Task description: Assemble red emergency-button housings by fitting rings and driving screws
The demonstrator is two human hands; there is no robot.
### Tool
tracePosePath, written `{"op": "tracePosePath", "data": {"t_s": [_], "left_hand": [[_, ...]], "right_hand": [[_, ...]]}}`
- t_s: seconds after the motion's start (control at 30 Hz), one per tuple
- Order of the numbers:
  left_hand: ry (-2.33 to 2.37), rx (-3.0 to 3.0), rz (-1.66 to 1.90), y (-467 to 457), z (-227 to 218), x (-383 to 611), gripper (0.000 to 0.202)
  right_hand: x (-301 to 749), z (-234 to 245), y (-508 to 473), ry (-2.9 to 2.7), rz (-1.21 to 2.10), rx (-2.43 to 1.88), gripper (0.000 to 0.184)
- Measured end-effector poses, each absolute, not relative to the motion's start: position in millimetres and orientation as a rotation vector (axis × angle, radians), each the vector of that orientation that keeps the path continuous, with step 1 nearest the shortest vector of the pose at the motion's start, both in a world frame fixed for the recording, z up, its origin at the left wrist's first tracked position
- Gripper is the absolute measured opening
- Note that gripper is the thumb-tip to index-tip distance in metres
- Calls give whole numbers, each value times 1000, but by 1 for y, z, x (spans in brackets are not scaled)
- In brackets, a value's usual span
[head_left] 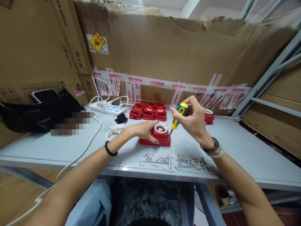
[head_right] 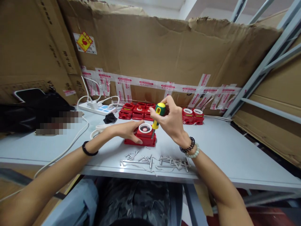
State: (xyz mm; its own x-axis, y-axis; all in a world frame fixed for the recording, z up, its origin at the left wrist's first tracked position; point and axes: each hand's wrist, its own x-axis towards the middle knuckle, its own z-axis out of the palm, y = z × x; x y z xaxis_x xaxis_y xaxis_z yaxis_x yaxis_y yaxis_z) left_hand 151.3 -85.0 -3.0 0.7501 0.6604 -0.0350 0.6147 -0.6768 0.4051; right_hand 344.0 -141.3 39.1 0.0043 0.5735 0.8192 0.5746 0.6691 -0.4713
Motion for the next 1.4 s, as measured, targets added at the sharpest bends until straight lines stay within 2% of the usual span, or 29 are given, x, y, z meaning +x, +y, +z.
{"op": "tracePosePath", "data": {"t_s": [0.07,0.13,0.27,0.37,0.47,0.73,1.13,1.23,1.4], "left_hand": [[976,2541,161,-86,-2,151,71],[981,2528,159,-86,-3,151,74],[968,2554,168,-83,-5,150,73],[926,2583,194,-81,-7,150,68],[943,2577,190,-81,-7,150,69],[933,2549,200,-83,-7,149,62],[918,2536,237,-83,-8,151,76],[955,2544,214,-84,-8,151,75],[1192,2600,206,-86,-7,151,78]], "right_hand": [[345,38,-139,-1638,-35,-990,30],[350,39,-136,-1692,98,-988,24],[368,49,-133,-1943,804,-782,37],[377,58,-134,-2064,1062,-663,43],[375,59,-136,-2049,964,-682,39],[350,42,-142,-1750,345,-897,37],[331,31,-145,-1657,-220,-961,24],[333,30,-137,-1659,-194,-978,24],[354,31,-122,-1566,81,-926,32]]}}
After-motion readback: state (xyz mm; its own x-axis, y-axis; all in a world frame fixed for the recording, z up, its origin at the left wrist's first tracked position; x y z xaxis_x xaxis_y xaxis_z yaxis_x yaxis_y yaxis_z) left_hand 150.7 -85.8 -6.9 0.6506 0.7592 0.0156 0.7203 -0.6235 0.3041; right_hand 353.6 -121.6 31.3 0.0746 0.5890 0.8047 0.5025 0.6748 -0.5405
